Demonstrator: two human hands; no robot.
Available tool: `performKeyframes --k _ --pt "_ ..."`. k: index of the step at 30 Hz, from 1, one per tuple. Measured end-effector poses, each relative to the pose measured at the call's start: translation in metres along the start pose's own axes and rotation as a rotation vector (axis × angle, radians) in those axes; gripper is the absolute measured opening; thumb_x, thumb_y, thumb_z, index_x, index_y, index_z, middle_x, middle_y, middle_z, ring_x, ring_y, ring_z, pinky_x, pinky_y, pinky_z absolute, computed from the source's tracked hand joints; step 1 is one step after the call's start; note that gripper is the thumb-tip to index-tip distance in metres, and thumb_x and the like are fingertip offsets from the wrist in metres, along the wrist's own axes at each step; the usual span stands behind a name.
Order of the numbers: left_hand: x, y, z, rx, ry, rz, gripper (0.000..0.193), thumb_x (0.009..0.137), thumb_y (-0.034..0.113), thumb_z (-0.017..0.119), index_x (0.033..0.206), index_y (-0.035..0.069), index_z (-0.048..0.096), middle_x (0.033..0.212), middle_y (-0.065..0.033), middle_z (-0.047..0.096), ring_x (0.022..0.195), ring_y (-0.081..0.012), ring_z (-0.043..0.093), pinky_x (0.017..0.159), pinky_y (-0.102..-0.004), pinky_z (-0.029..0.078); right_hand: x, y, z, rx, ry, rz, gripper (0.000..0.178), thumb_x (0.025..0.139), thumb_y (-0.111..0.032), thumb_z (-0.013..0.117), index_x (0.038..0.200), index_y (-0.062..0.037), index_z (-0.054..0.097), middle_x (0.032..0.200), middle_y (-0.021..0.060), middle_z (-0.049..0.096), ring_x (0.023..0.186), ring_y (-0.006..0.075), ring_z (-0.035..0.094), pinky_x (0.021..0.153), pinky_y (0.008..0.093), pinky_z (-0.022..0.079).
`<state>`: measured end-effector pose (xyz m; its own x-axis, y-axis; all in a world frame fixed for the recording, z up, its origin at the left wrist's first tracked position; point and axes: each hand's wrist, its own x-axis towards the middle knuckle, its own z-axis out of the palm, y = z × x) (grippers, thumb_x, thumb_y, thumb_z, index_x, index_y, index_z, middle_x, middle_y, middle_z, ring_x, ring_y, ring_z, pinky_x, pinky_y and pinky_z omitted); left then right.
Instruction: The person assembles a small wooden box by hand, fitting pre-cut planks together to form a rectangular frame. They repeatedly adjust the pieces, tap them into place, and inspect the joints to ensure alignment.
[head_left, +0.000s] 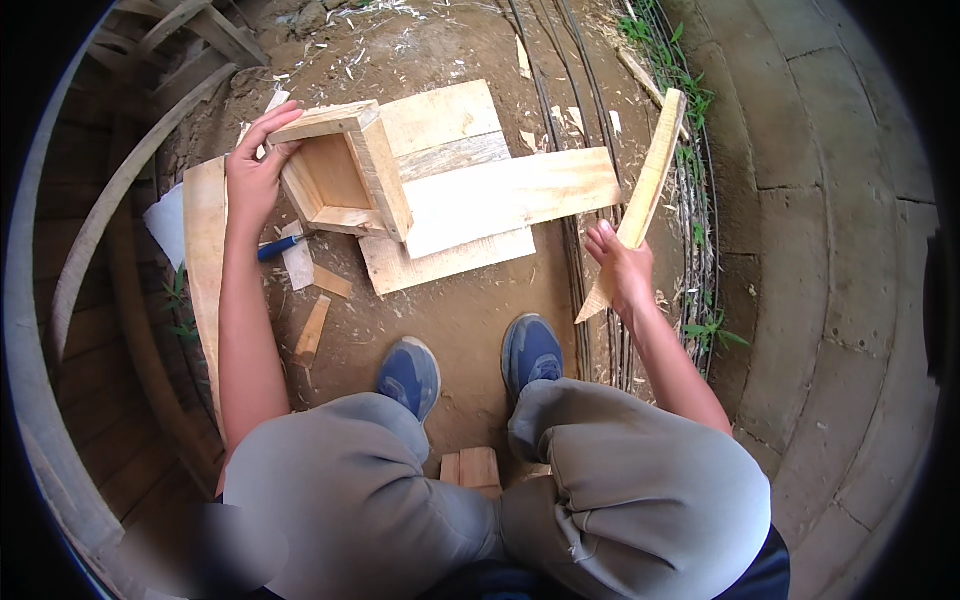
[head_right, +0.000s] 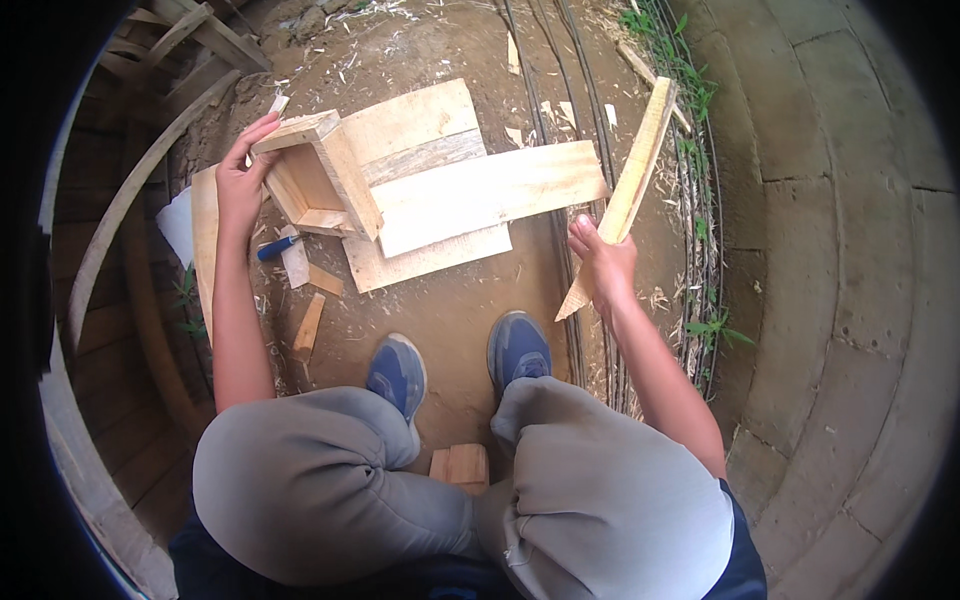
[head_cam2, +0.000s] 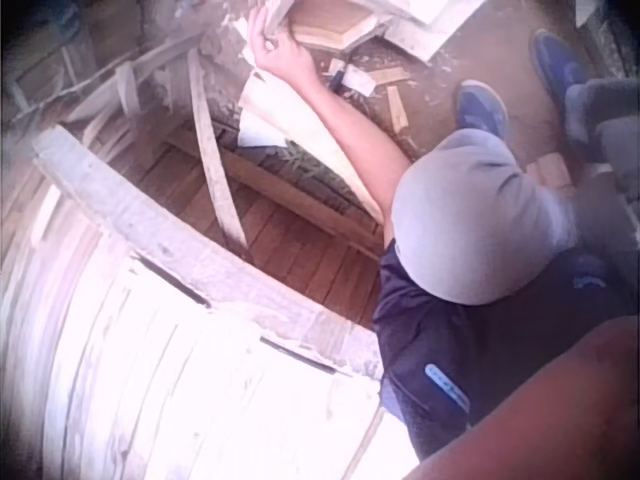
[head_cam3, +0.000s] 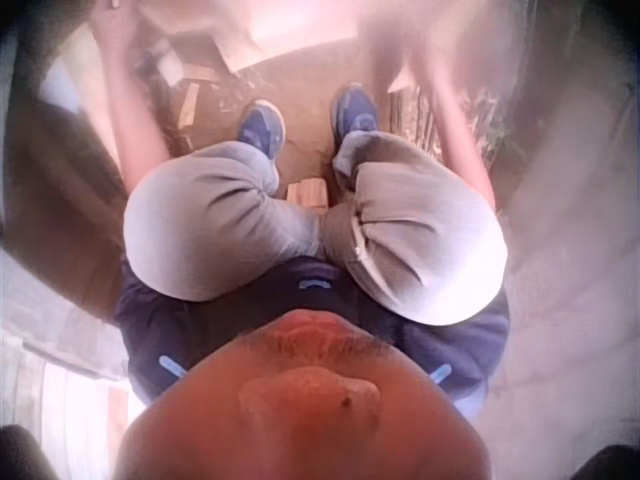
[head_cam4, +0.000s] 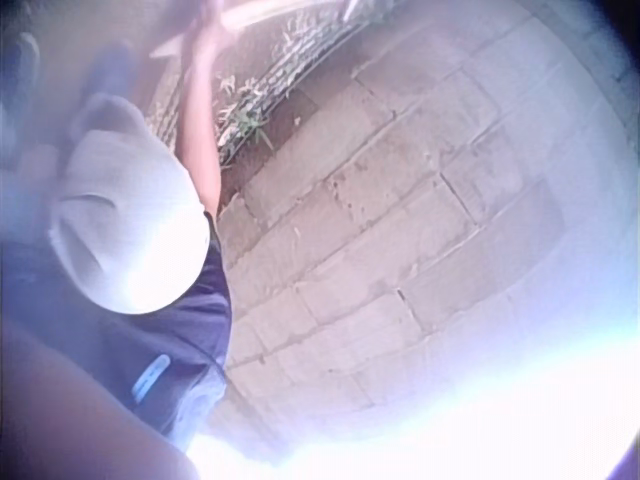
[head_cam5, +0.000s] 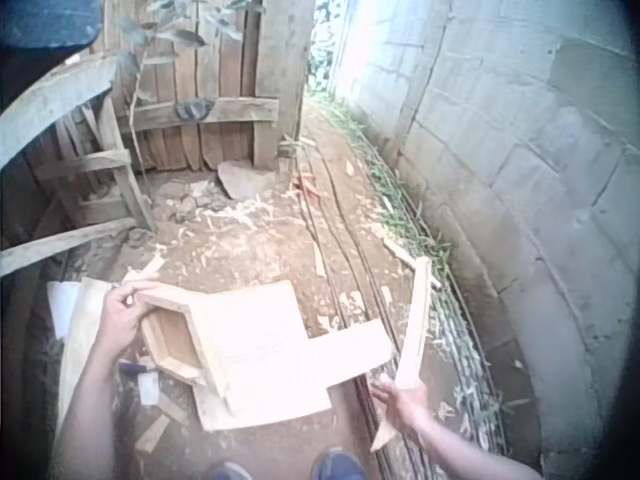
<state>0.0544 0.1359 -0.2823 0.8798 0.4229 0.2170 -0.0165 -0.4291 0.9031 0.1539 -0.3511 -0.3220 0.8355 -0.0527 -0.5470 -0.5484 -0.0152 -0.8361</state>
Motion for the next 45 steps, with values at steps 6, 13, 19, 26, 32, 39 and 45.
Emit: performKeyframes --k 6,13,19,26,32,39,45 --pt "-0.006 0.0 -0.002 0.027 0.056 -0.005 0.031 0.092 0.003 0.071 0.123 0.004 0.072 0.137 -0.0102 0.066 0.131 -0.0215 0.057 0.113 -0.0357 0.042 0.051 -0.043 -0.027 -0.388 0.232 -0.207 0.048 0.088 -0.027 0.083 0.12 0.0028 0.064 0.102 0.0128 0.07 0.087 0.0189 0.067 0.079 0.0339 0.056" --pt "-0.004 -0.004 0.005 0.063 -0.042 -0.05 0.03 0.092 0.007 0.071 0.122 0.005 0.073 0.136 -0.0102 0.067 0.131 -0.023 0.058 0.113 -0.0359 0.041 0.135 -0.106 0.036 -0.633 -0.429 -0.211 0.068 0.087 -0.029 0.082 0.138 0.0034 0.053 0.122 0.013 0.068 0.108 0.0192 0.065 0.104 0.0352 0.051" --pt "-0.007 -0.004 0.007 0.089 -0.06 -0.11 0.031 0.092 0.007 0.07 0.123 0.005 0.073 0.133 -0.0098 0.068 0.127 -0.0207 0.061 0.111 -0.0341 0.043 0.128 -0.094 0.076 -0.95 -0.958 -0.222 0.062 0.078 -0.025 0.088 0.127 -0.0006 0.06 0.12 0.0125 0.069 0.11 0.0221 0.064 0.106 0.0409 0.047" --pt "-0.008 0.007 0.013 0.113 0.057 -0.241 0.03 0.094 0.009 0.071 0.124 0.005 0.073 0.114 -0.0079 0.074 0.104 -0.0137 0.066 0.097 -0.0293 0.049 0.101 -0.081 0.041 -0.744 -0.717 -0.246 0.037 0.081 -0.009 0.083 0.109 0.0016 0.062 0.102 0.0073 0.067 0.097 0.0216 0.063 0.097 0.036 0.047" --pt "0.002 0.008 0.035 0.063 0.093 -0.376 0.032 0.094 0.012 0.074 0.124 0.001 0.072 0.105 -0.007 0.075 0.09 -0.0109 0.067 0.081 -0.026 0.053 0.042 -0.088 0.065 -0.348 -0.311 -0.096 0.031 0.084 -0.001 0.08 0.107 0.0025 0.061 0.1 0.0093 0.068 0.09 0.0173 0.067 0.081 0.033 0.055" --pt "0.034 0.029 0.079 0.276 -0.08 -0.247 0.032 0.092 0.018 0.075 0.121 0.007 0.074 0.104 -0.0139 0.078 0.092 -0.0182 0.073 0.084 -0.0333 0.054 0.017 -0.045 0.073 -0.239 -0.164 -0.103 0.036 0.086 0.006 0.075 0.115 0.0058 0.056 0.104 0.0127 0.067 0.092 0.0194 0.068 0.086 0.0341 0.057" --pt "0.039 0.025 0.1 0.309 -0.19 -0.297 0.031 0.092 0.019 0.075 0.12 0.006 0.075 0.103 -0.0141 0.078 0.089 -0.02 0.074 0.083 -0.0341 0.055 -0.013 -0.027 0.077 -0.21 -0.144 -0.018 0.025 0.087 0.008 0.073 0.105 0.0035 0.057 0.102 0.0125 0.068 0.091 0.02 0.068 0.084 0.0342 0.057"
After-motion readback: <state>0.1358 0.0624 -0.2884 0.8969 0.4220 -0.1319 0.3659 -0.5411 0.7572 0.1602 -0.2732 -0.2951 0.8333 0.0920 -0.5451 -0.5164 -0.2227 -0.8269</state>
